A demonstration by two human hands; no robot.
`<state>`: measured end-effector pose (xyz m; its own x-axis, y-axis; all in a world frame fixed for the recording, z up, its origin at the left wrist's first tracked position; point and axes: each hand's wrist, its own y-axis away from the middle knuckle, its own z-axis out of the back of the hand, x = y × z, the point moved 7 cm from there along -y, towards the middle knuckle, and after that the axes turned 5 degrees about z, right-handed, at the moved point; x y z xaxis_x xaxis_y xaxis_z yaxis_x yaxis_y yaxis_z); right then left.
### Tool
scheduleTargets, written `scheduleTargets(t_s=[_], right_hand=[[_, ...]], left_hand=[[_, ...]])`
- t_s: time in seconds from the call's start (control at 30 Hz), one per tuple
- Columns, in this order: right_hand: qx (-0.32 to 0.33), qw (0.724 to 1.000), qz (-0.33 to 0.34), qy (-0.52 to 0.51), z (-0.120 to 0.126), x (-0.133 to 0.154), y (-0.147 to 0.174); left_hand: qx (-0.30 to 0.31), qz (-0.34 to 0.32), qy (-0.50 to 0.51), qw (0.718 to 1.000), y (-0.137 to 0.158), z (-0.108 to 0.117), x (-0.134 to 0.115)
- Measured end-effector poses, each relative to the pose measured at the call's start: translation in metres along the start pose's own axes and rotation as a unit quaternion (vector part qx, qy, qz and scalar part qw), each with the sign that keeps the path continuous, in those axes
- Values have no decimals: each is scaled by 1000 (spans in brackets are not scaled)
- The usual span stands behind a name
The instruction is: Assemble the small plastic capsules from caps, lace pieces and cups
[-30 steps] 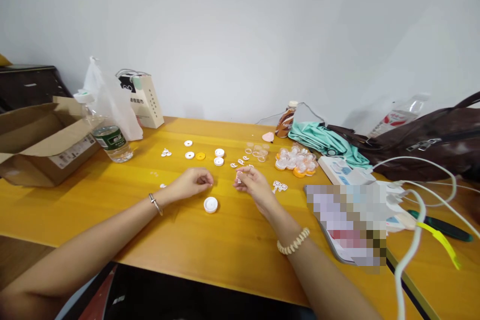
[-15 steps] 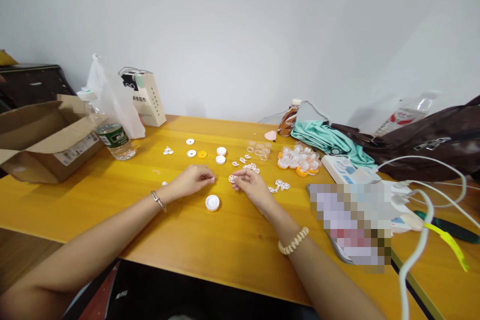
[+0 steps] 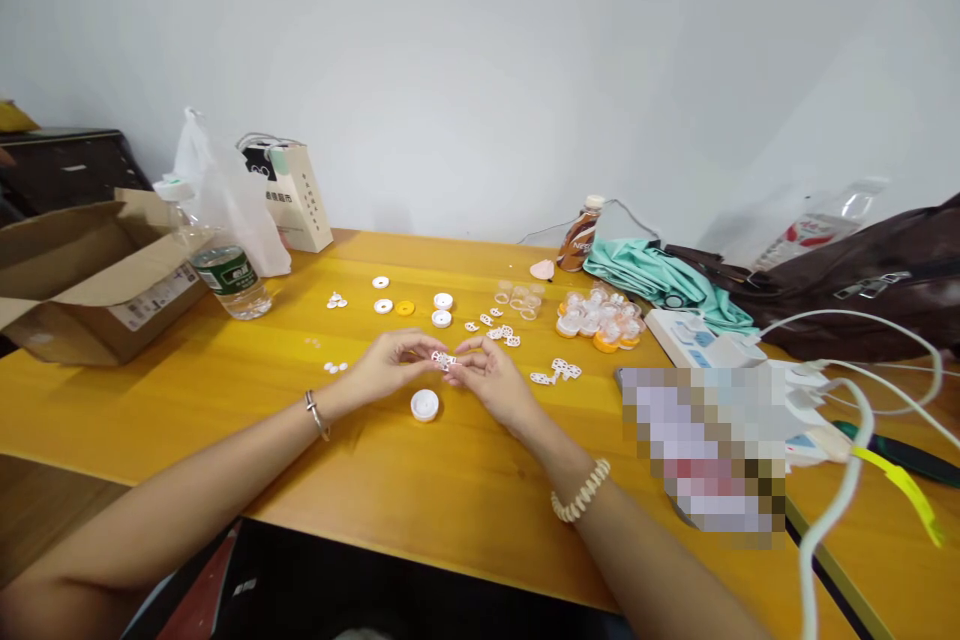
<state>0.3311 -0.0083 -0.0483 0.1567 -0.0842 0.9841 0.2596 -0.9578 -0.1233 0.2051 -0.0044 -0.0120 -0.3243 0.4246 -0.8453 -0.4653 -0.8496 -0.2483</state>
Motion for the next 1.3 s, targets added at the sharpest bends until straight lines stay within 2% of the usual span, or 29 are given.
scheduleTargets(t_s=[0.1,0.23,0.4,0.6,0.73,0.83,0.9,0.97,1.03,1.17,1.3], right_hand=[[4,1000,18,1,0,3,-1],[21,1000,23,-3,-3,4,-1],[19,999,28,-1,-5,8,1],[31,998,57,27,-8,13,3],[28,995,74,59,-9,16,4],[25,990,100,93,-11,19,5],[17,985,121,121,-11,21,6],[7,984,128,121,-10,21,6],[10,991,100,88,-10,18,4],[53,998,-7,14,-10,6,4],[57,997,-14,45,-1,6,3]], left_hand=[[-18,-53,-99,993,3,4,-10],[-2,-110,-203,973,8,3,-20],[-11,-137,-238,962,11,2,-24],[-5,-100,-168,981,11,1,-25],[13,-13,-47,999,5,-2,-12],[15,55,30,998,2,-7,1],[7,69,31,997,2,-8,4],[-13,53,3,999,3,-6,1],[-34,12,-31,999,5,-3,-8],[-35,-77,-110,990,11,-2,-25],[3,-92,-156,983,13,-8,-24]])
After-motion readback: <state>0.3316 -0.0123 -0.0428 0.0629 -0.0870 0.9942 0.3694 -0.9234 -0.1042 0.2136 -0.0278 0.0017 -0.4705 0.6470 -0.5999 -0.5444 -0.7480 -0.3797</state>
